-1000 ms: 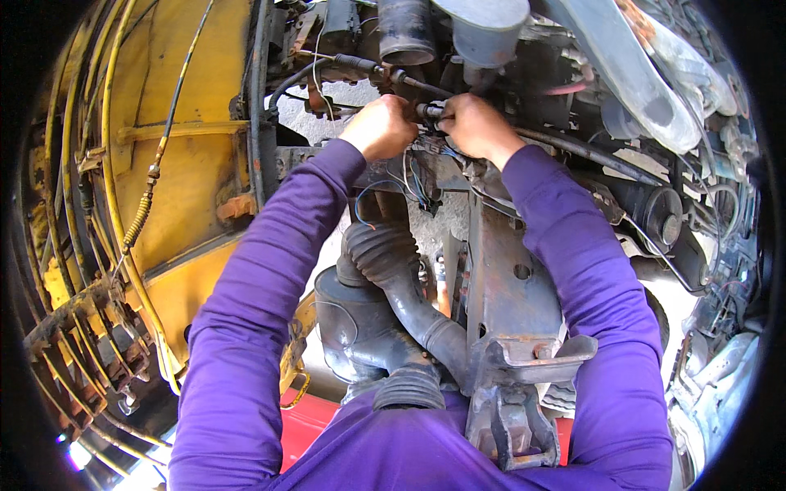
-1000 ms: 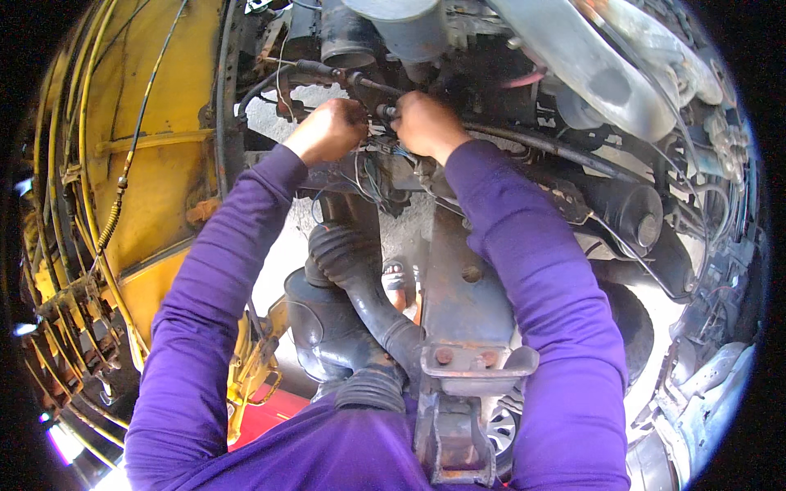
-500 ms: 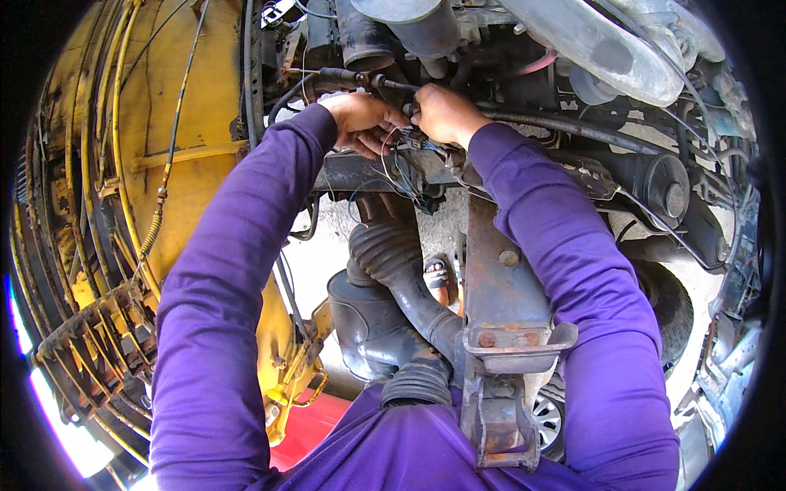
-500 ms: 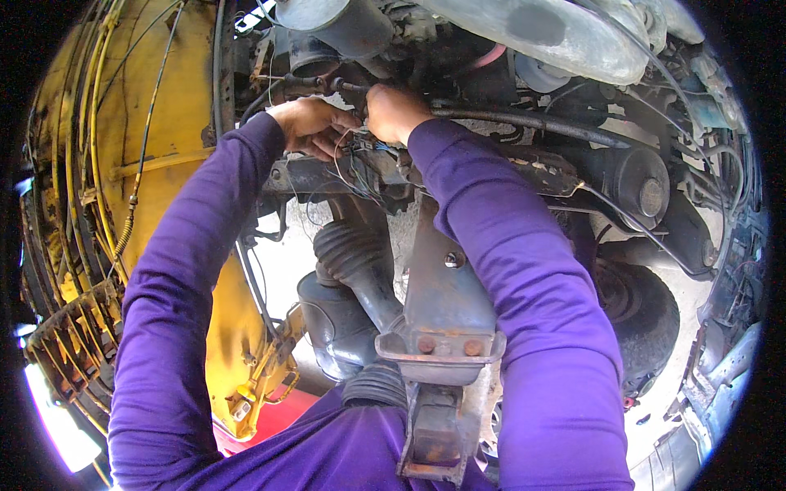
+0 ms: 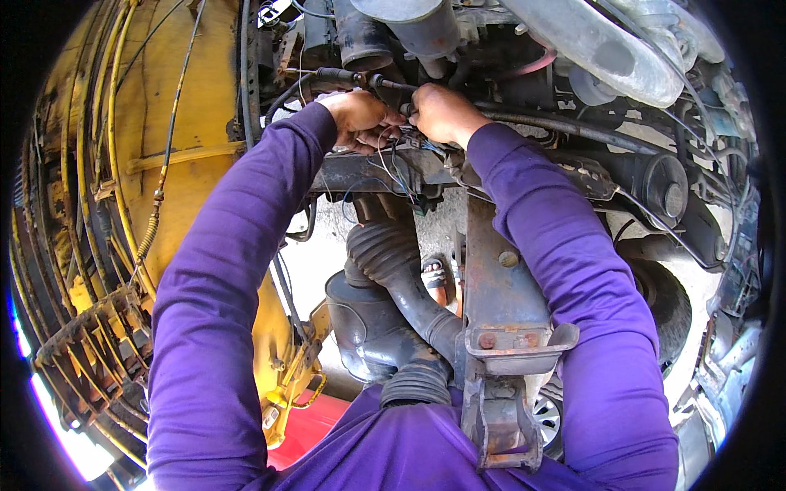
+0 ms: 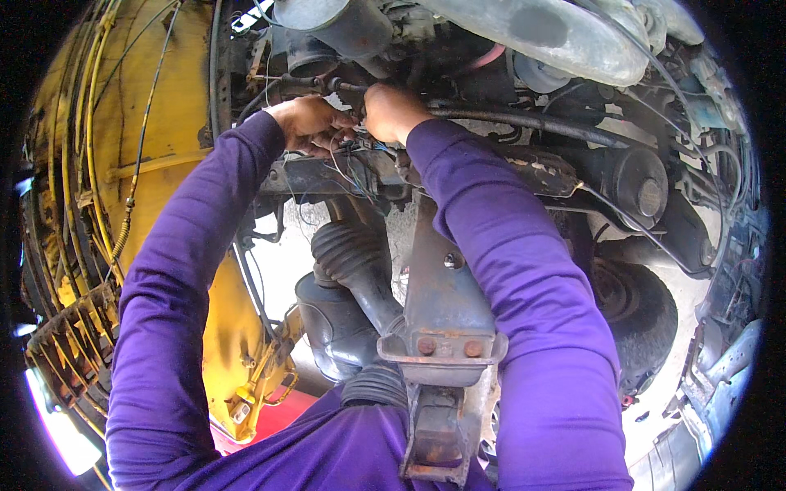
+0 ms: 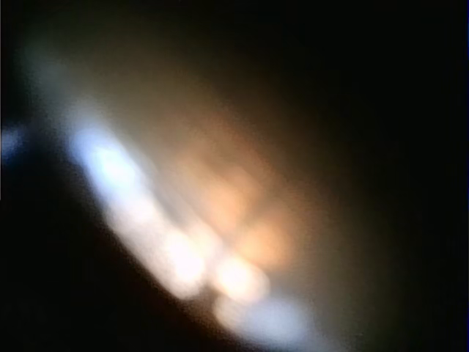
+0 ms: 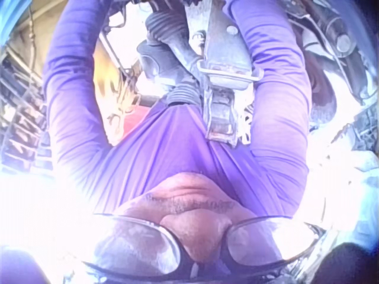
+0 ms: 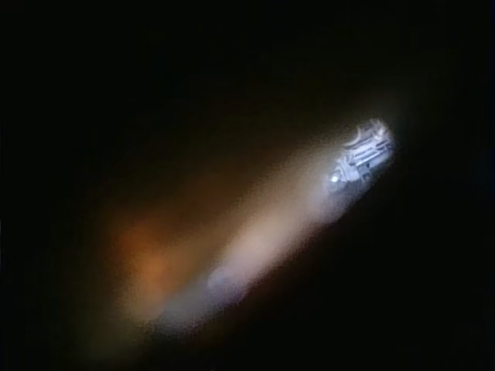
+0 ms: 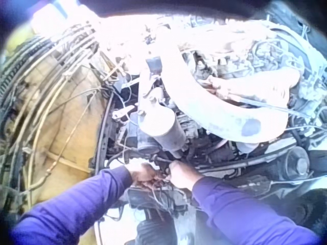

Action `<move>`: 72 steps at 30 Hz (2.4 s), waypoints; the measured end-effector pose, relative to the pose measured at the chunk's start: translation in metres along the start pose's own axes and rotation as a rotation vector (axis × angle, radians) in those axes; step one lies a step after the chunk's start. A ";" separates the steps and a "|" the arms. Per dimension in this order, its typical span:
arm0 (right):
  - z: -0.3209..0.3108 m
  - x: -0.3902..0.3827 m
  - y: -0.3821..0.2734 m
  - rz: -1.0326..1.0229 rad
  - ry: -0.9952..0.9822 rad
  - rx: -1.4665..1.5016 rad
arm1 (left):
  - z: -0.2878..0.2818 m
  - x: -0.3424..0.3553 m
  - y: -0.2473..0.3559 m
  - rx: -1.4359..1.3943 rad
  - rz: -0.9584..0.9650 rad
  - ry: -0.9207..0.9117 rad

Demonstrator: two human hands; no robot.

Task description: The person works on a vehicle's engine bay, stripping and twisting wires, then uses a screwdriver on a tire. The person moves around the vehicle and walks into a workshop area.

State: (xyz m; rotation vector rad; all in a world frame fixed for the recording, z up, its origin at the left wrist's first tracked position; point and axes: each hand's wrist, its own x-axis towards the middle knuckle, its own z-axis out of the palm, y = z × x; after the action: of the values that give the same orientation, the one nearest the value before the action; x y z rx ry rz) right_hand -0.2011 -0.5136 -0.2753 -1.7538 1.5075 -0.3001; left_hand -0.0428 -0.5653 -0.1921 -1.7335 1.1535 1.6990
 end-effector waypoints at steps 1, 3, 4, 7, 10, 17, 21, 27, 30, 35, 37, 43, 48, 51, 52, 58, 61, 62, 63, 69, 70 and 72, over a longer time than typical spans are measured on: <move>0.000 0.000 0.001 -0.005 0.004 -0.002 | 0.003 -0.001 0.001 0.007 0.011 0.034; 0.001 0.000 0.002 -0.016 0.013 -0.005 | 0.011 -0.004 0.002 0.021 0.032 0.103; 0.002 0.000 0.003 -0.012 0.019 0.009 | 0.013 -0.002 0.003 0.027 0.026 0.126; 0.005 0.002 0.003 -0.017 0.025 0.031 | 0.010 0.012 -0.005 0.062 0.012 0.169; 0.005 0.003 0.004 -0.032 0.027 0.019 | 0.004 0.021 -0.009 0.086 0.033 0.162; 0.006 0.006 0.002 -0.011 0.029 0.067 | 0.005 0.030 -0.022 0.133 0.200 0.201; 0.003 0.007 0.005 -0.009 0.017 0.079 | 0.010 0.017 -0.014 0.112 0.129 0.174; -0.008 0.002 0.000 -0.028 -0.081 0.167 | -0.006 0.007 -0.027 -0.030 0.067 0.105; -0.004 0.006 0.004 -0.062 -0.049 0.252 | -0.013 0.009 -0.033 0.433 0.366 0.226; -0.002 0.011 0.011 0.000 -0.122 0.343 | 0.011 -0.009 -0.031 0.359 0.475 0.495; -0.003 0.009 0.005 -0.032 -0.123 0.344 | 0.010 -0.010 -0.035 0.283 0.499 0.494; -0.008 0.002 -0.003 -0.070 -0.170 0.389 | -0.007 0.010 -0.040 0.575 0.648 0.456; -0.016 0.001 -0.001 0.053 -0.313 0.558 | -0.014 0.009 -0.032 0.654 0.650 0.337; -0.017 -0.003 -0.003 0.050 -0.264 0.603 | -0.021 0.007 -0.028 1.038 0.817 0.323; -0.016 -0.002 -0.004 0.057 -0.271 0.609 | -0.026 0.011 -0.031 1.338 1.030 0.378; -0.019 -0.002 -0.005 0.026 -0.303 0.601 | -0.030 0.020 -0.034 1.366 0.943 0.306; -0.016 0.002 -0.003 -0.029 -0.290 0.562 | -0.032 0.025 -0.031 1.300 0.873 0.252; -0.014 0.003 -0.002 -0.046 -0.270 0.548 | -0.031 0.027 -0.029 1.174 0.686 0.247; -0.012 0.003 0.004 -0.054 -0.244 0.533 | -0.021 0.016 -0.013 1.048 0.510 0.234; -0.004 0.006 -0.001 -0.147 -0.139 0.391 | -0.025 0.016 -0.013 0.743 0.394 0.205; -0.003 0.005 -0.001 -0.145 -0.125 0.367 | -0.022 0.016 -0.010 0.697 0.354 0.235; -0.002 0.005 -0.004 -0.145 -0.099 0.321 | -0.027 0.023 -0.014 0.992 0.635 0.256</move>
State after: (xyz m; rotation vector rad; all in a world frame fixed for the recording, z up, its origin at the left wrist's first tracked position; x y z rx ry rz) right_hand -0.1986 -0.5187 -0.2727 -1.5966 1.1902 -0.4930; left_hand -0.0181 -0.5852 -0.2134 -0.9880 2.3122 0.8303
